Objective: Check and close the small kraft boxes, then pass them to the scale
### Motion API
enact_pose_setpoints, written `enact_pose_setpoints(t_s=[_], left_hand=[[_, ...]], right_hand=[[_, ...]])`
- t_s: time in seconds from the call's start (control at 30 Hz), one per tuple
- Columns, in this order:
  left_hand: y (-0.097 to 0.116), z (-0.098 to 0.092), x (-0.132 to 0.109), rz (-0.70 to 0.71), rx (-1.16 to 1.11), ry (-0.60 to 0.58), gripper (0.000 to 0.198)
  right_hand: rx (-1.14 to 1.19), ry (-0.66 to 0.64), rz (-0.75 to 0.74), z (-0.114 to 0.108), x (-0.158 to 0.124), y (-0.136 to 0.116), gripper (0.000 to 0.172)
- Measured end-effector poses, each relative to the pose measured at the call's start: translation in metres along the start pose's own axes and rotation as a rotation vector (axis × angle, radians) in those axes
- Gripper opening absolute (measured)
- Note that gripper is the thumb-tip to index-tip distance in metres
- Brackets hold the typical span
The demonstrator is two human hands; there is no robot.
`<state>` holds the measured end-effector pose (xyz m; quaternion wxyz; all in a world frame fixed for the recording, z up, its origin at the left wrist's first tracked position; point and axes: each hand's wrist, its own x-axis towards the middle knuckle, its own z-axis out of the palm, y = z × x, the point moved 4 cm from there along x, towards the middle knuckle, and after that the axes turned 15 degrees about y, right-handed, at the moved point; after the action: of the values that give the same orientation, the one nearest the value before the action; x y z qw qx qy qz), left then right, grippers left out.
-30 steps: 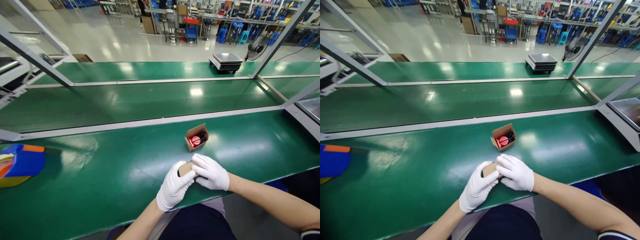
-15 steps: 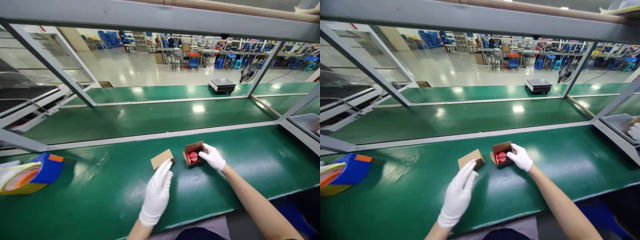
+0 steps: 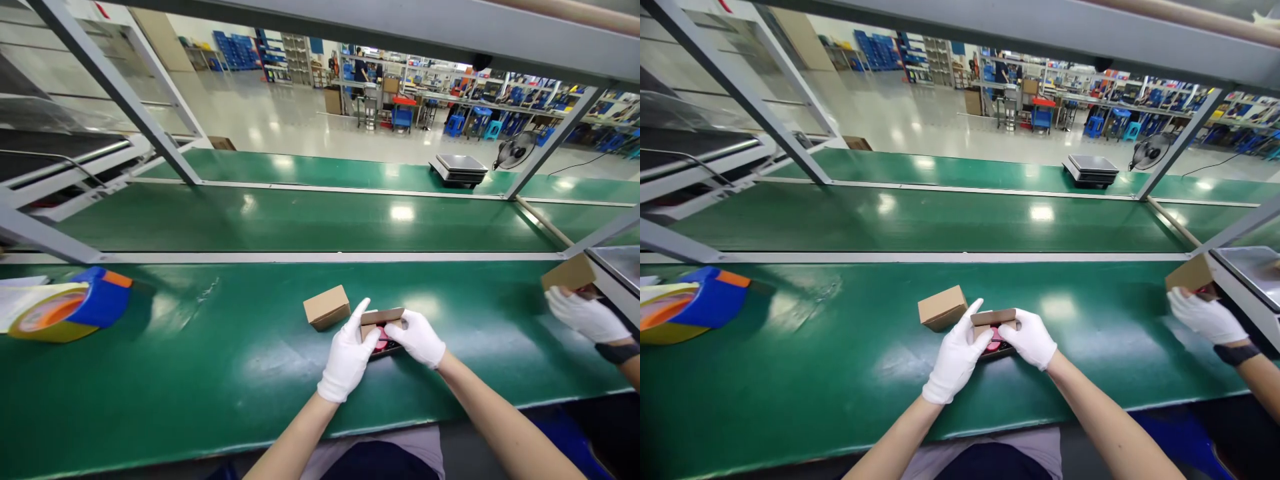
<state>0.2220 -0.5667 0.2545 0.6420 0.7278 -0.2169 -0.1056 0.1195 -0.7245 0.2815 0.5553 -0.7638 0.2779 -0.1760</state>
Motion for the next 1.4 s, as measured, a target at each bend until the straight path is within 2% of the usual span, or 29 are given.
enact_pose_setpoints(t_s=[0.07, 0.1, 0.2, 0.27, 0.37, 0.43, 0.57, 0.63, 0.8, 0.87, 0.93, 1.0, 1.13, 1.2, 1.27, 1.33, 1.4], left_hand=[[0.001, -0.009, -0.001, 0.163, -0.040, 0.012, 0.038], [0.003, -0.015, -0.003, 0.273, -0.015, -0.006, 0.032], [0.009, -0.029, -0.014, 0.550, 0.158, -0.129, 0.037], [0.012, -0.034, -0.021, 0.624, 0.257, -0.143, 0.035], [0.018, -0.031, -0.028, 0.710, 0.322, -0.088, 0.042], [0.019, -0.025, -0.028, 0.729, 0.339, -0.071, 0.044], [0.017, -0.020, -0.023, 0.626, 0.323, -0.069, 0.044], [0.016, -0.018, -0.024, 0.623, 0.321, -0.073, 0.044], [0.006, -0.009, -0.034, 0.713, 0.339, -0.122, 0.060], [0.003, -0.007, -0.036, 0.781, 0.371, -0.097, 0.056], [0.002, -0.005, -0.035, 0.835, 0.400, -0.067, 0.050], [0.003, -0.003, -0.033, 0.858, 0.392, -0.062, 0.046], [0.010, -0.007, -0.031, 0.861, 0.369, -0.068, 0.044], [0.012, -0.019, -0.030, 0.864, 0.412, -0.024, 0.043], [0.015, -0.038, -0.027, 0.893, 0.484, 0.059, 0.040], [0.015, -0.059, -0.022, 0.944, 0.578, 0.129, 0.038], [0.012, -0.077, -0.014, 0.996, 0.642, 0.166, 0.035]], right_hand=[[-0.090, 0.085, -0.170, -0.002, 0.000, -0.004, 0.022], [-0.118, 0.080, -0.291, -0.005, -0.002, -0.007, 0.023], [-0.199, -0.103, -0.665, -0.016, -0.015, -0.018, 0.039], [-0.306, -0.172, -0.813, -0.023, -0.023, -0.021, 0.047], [-0.431, -0.167, -0.947, -0.024, -0.028, -0.021, 0.058], [-0.468, -0.170, -1.029, -0.020, -0.027, -0.019, 0.059], [-0.469, -0.153, -1.106, -0.019, -0.019, -0.015, 0.055], [-0.443, -0.140, -1.100, -0.023, -0.016, -0.017, 0.053], [-0.384, -0.221, -1.095, -0.027, -0.016, -0.018, 0.054], [-0.394, -0.228, -1.112, -0.024, -0.016, -0.011, 0.057], [-0.410, -0.159, -1.140, -0.020, -0.015, -0.002, 0.058], [-0.435, -0.088, -1.163, -0.015, -0.014, 0.004, 0.051], [-0.565, -0.126, -1.139, -0.011, -0.023, 0.000, 0.044], [-0.603, -0.051, -1.102, -0.031, -0.033, -0.009, 0.048], [-0.621, 0.192, -1.036, -0.075, -0.041, -0.015, 0.052], [-0.655, 0.597, -0.923, -0.144, -0.042, -0.012, 0.055], [-0.698, 1.065, -0.749, -0.225, -0.039, -0.003, 0.055]])
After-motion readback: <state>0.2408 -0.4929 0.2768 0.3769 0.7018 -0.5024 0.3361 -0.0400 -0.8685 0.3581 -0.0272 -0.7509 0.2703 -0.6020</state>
